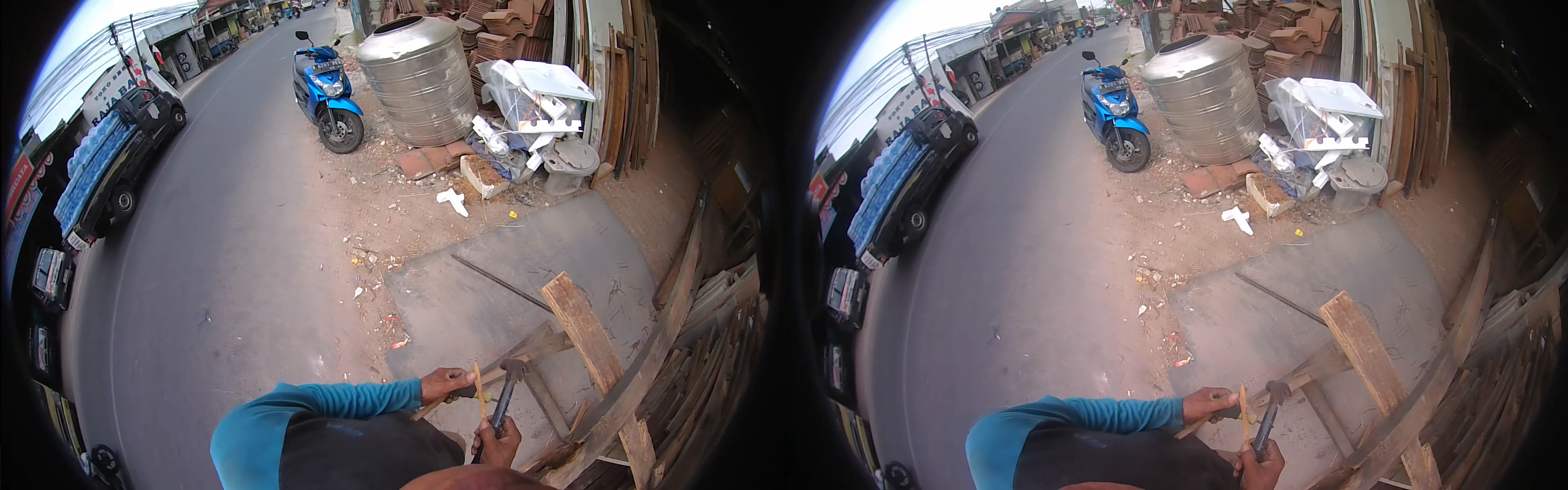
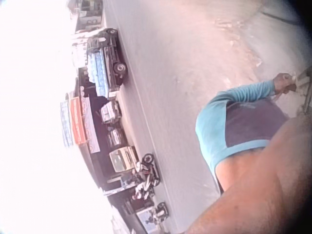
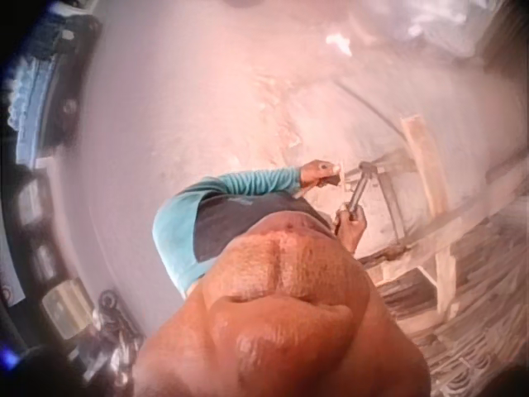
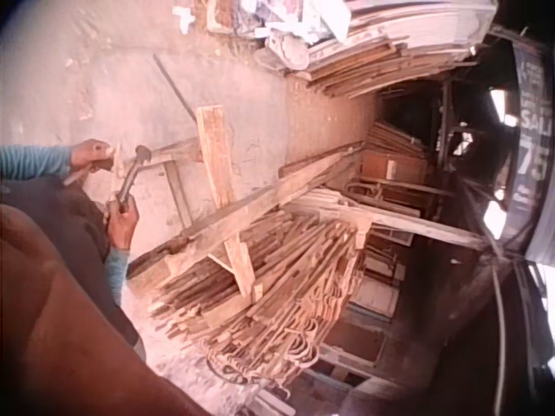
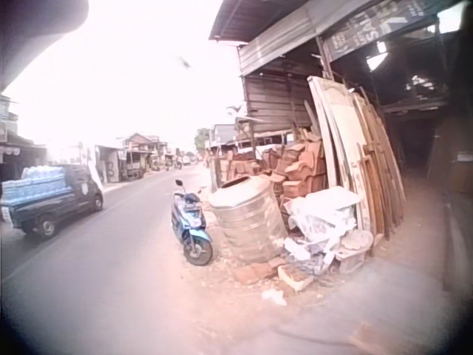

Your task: The person uses a hammer to remove small pieces of wood from a larger wooden beam, then handles a smaller wooden slat.

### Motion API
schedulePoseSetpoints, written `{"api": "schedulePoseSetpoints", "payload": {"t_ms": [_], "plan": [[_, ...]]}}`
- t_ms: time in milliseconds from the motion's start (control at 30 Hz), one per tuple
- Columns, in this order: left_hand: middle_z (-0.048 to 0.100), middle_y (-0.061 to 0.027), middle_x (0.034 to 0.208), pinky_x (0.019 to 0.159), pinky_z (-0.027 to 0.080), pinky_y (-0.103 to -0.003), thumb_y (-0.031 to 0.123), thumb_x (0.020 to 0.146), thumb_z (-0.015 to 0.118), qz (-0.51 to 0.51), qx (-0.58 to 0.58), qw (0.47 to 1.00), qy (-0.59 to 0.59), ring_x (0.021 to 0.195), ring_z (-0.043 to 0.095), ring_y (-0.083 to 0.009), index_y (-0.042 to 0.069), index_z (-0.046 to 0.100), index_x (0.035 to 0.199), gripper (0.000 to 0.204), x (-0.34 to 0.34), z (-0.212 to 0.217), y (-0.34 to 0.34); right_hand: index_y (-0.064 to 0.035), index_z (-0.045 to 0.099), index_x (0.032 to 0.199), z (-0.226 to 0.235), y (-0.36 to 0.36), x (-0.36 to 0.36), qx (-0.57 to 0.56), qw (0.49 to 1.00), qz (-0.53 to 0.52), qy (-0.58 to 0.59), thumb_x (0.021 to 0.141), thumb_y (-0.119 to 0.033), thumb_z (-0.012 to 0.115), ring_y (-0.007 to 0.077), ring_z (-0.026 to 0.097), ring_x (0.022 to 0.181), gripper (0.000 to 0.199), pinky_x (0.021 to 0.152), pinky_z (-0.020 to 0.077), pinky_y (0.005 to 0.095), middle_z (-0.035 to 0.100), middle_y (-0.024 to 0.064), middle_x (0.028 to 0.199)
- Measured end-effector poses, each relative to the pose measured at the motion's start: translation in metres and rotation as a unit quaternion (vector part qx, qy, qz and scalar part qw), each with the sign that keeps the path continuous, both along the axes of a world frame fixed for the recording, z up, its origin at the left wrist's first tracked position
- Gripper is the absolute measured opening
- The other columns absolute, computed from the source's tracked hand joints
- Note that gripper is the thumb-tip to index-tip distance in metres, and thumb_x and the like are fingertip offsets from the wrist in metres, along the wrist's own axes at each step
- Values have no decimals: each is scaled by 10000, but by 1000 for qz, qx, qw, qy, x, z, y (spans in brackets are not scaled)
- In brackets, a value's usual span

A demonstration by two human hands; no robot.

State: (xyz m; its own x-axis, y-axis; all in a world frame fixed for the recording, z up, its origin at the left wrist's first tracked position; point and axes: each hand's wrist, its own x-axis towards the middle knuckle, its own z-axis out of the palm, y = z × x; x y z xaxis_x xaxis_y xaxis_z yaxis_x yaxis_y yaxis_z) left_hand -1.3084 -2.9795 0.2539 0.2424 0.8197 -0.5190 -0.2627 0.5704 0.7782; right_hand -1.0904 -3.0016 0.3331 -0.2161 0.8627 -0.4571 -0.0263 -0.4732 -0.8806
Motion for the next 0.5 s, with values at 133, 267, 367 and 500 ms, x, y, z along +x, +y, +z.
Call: {"api": "schedulePoseSetpoints", "payload": {"t_ms": [133, 267, 367, 500], "plan": [[608, -5, 910, 627, 440, -247, 501, 952, 620, 63, -29, 997, 43, 740, 531, -82, 51, 647, 1145, 490, -46, 2, 13, 5, 533, 964, 4, 37, -62, -8, 993, 118, -5, 926, -74, 638, 111, 547, 522, 137, 446, 450, 261, 602, 71, 718], [645, -34, 1006, 689, 486, -258, 338, 963, 625, 157, 2, 988, -1, 822, 582, -109, 47, 640, 1186, 367, -67, -18, 37, 2, 559, 916, 1, 76, -99, 15, 978, 206, -16, 914, -128, 689, 95, 548, 539, 183, 455, 434, 249, 615, 65, 733], [619, -12, 817, 583, 457, -254, 304, 961, 612, 213, 63, 973, 59, 655, 543, -83, 24, 662, 1112, 322, -85, 1, 88, -3, 608, 901, -1, 112, -108, 86, 974, 199, -59, 936, -280, 687, 86, 535, 521, 291, 475, 430, 262, 563, 21, 625], [606, -14, 766, 554, 423, -253, 353, 979, 626, 292, 114, 940, 134, 622, 523, -89, 29, 642, 969, 324, -134, 17, 152, 27, 613, 939, -16, 180, -126, 199, 951, 194, -136, 945, -348, 658, 230, 561, 632, 378, 604, 443, 375, 553, 138, 684]]}}
